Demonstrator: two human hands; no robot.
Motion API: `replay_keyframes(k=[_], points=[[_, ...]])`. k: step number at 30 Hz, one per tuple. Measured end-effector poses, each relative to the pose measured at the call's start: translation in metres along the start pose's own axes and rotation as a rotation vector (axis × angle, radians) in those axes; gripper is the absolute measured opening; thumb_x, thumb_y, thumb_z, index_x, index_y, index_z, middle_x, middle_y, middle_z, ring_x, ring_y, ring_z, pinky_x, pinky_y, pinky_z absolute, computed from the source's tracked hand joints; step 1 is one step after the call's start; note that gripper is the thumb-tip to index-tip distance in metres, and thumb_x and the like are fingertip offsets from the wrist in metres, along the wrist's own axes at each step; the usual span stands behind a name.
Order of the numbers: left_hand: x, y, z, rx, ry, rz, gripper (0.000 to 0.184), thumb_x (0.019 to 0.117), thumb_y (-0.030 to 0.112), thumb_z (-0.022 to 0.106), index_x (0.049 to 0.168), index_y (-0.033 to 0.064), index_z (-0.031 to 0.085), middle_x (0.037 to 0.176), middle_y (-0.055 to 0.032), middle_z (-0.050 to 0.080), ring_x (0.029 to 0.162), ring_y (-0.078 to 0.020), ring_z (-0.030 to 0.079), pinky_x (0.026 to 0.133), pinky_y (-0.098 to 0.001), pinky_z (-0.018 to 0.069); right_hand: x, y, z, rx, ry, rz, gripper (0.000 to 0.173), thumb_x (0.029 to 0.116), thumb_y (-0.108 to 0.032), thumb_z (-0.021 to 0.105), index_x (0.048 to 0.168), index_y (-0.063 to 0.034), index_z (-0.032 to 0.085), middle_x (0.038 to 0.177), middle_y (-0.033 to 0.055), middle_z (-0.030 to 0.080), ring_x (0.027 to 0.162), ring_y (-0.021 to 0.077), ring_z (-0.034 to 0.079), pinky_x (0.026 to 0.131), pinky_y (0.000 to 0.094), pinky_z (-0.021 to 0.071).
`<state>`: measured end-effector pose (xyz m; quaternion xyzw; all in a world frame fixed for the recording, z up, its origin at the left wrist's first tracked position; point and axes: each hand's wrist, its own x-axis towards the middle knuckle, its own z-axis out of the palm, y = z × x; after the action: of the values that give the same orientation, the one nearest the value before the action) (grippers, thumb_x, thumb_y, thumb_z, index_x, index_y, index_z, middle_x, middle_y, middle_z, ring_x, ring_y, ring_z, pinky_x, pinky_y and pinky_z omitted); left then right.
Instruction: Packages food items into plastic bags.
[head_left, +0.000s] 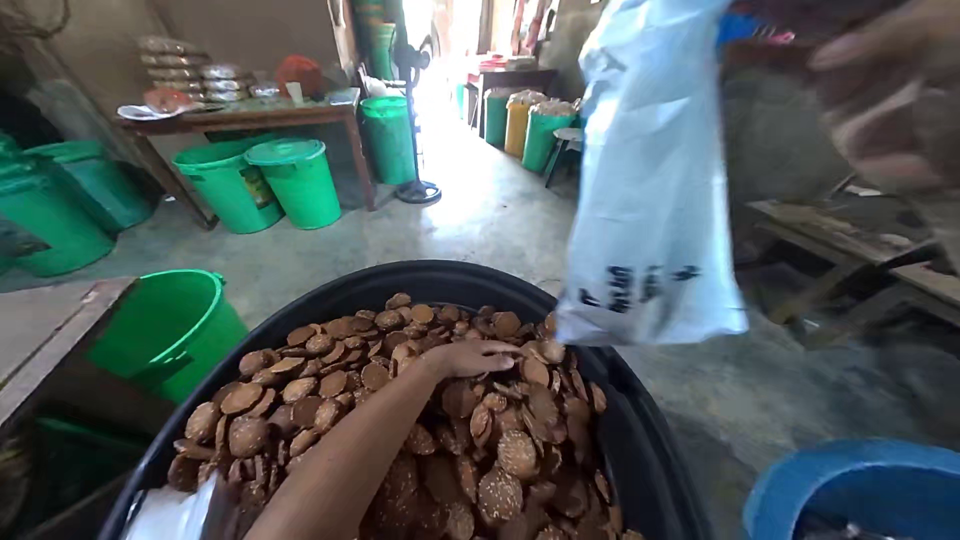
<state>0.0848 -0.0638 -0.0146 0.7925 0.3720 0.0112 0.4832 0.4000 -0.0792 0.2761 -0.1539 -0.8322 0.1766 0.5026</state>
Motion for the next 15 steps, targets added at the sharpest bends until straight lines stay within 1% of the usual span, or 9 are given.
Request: replay_keyframes(k=[1, 3, 5, 7, 8, 10, 12, 14, 15], points=[[-0.008, 0.006, 0.009, -0.018, -0.034, 0.012, 0.046, 0.1092, 0.029, 0.044, 0.152, 0.0121, 0.048, 0.156, -0.0138, 0.046, 0.145, -0.0275, 0.041, 0.120, -0.0507, 0.0287, -0.001, -0.015, 0.028, -0.069, 0.115, 0.084, 0.036, 0.0886, -0.001, 0.053, 0.122, -0.0105, 0.063, 0.121, -0.0025, 0.069, 0.114, 0.0085, 0.066, 0.099, 0.0287, 0.0568], [-0.024, 0.014, 0.029, -0.024, -0.096, 0.060, 0.044, 0.1091, 0.026, 0.044, 0.149, 0.0092, 0.051, 0.151, -0.0157, 0.051, 0.141, -0.0281, 0.047, 0.118, -0.0503, 0.0330, 0.003, -0.033, 0.071, -0.176, 0.191, 0.284, 0.045, 0.0869, 0.001, 0.051, 0.130, -0.0079, 0.060, 0.121, -0.0048, 0.067, 0.109, 0.0006, 0.065, 0.096, 0.0229, 0.0543], [-0.037, 0.022, 0.043, -0.008, -0.176, 0.120, 0.045, 0.1090, 0.026, 0.043, 0.150, 0.0078, 0.049, 0.152, -0.0169, 0.050, 0.142, -0.0289, 0.046, 0.119, -0.0502, 0.0318, 0.003, -0.022, 0.099, -0.265, 0.116, 0.398, 0.047, 0.0897, 0.002, 0.051, 0.136, -0.0036, 0.059, 0.127, 0.0043, 0.066, 0.108, 0.0031, 0.064, 0.093, 0.0239, 0.0543], [-0.061, 0.036, 0.048, -0.007, -0.197, 0.145, 0.051, 0.1094, 0.028, 0.039, 0.157, 0.0077, 0.039, 0.161, -0.0148, 0.038, 0.150, -0.0274, 0.035, 0.123, -0.0472, 0.0251, -0.005, 0.003, 0.130, -0.309, -0.014, 0.535, 0.044, 0.0943, 0.003, 0.053, 0.137, -0.0025, 0.061, 0.131, 0.0150, 0.066, 0.113, 0.0170, 0.066, 0.095, 0.0371, 0.0538], [-0.080, 0.044, 0.048, 0.011, -0.123, 0.136, 0.052, 0.1090, 0.029, 0.038, 0.157, 0.0079, 0.038, 0.162, -0.0133, 0.037, 0.150, -0.0266, 0.034, 0.123, -0.0461, 0.0251, -0.013, 0.017, 0.146, -0.306, -0.106, 0.624, 0.045, 0.0955, 0.002, 0.054, 0.140, -0.0034, 0.059, 0.136, 0.0179, 0.063, 0.119, 0.0242, 0.064, 0.099, 0.0448, 0.0516], [-0.127, 0.060, 0.044, 0.097, 0.213, 0.074, 0.044, 0.1083, 0.020, 0.044, 0.149, 0.0066, 0.050, 0.154, -0.0130, 0.049, 0.142, -0.0247, 0.047, 0.119, -0.0437, 0.0360, -0.033, 0.044, 0.178, -0.285, -0.271, 0.737, 0.060, 0.0950, 0.000, 0.058, 0.153, -0.0033, 0.043, 0.147, 0.0237, 0.053, 0.132, 0.0375, 0.055, 0.105, 0.0575, 0.0451], [-0.185, 0.061, 0.048, 0.231, 0.682, -0.036, 0.032, 0.1045, 0.010, 0.051, 0.132, 0.0028, 0.064, 0.126, -0.0150, 0.068, 0.111, -0.0231, 0.068, 0.097, -0.0432, 0.0545, -0.061, 0.074, 0.202, -0.211, -0.232, 0.692, 0.083, 0.0938, -0.007, 0.064, 0.163, -0.0056, 0.019, 0.155, 0.0240, 0.045, 0.133, 0.0381, 0.055, 0.106, 0.0561, 0.0470], [-0.254, 0.035, 0.062, 0.397, 1.091, -0.078, 0.028, 0.1049, 0.016, 0.051, 0.117, -0.0014, 0.069, 0.107, -0.0160, 0.071, 0.092, -0.0197, 0.069, 0.083, -0.0400, 0.0576, -0.093, 0.105, 0.220, -0.102, 0.012, 0.546, 0.094, 0.0881, -0.013, 0.067, 0.166, -0.0194, 0.014, 0.147, 0.0158, 0.055, 0.105, 0.0276, 0.072, 0.080, 0.0469, 0.0634], [-0.291, 0.018, 0.074, 0.472, 1.246, -0.087, 0.031, 0.1058, 0.019, 0.051, 0.110, -0.0055, 0.069, 0.100, -0.0181, 0.070, 0.088, -0.0181, 0.068, 0.079, -0.0366, 0.0567, -0.108, 0.101, 0.222, -0.071, 0.077, 0.492, 0.092, 0.0893, -0.012, 0.066, 0.165, -0.0218, 0.016, 0.142, 0.0124, 0.060, 0.091, 0.0214, 0.074, 0.069, 0.0405, 0.0647]])
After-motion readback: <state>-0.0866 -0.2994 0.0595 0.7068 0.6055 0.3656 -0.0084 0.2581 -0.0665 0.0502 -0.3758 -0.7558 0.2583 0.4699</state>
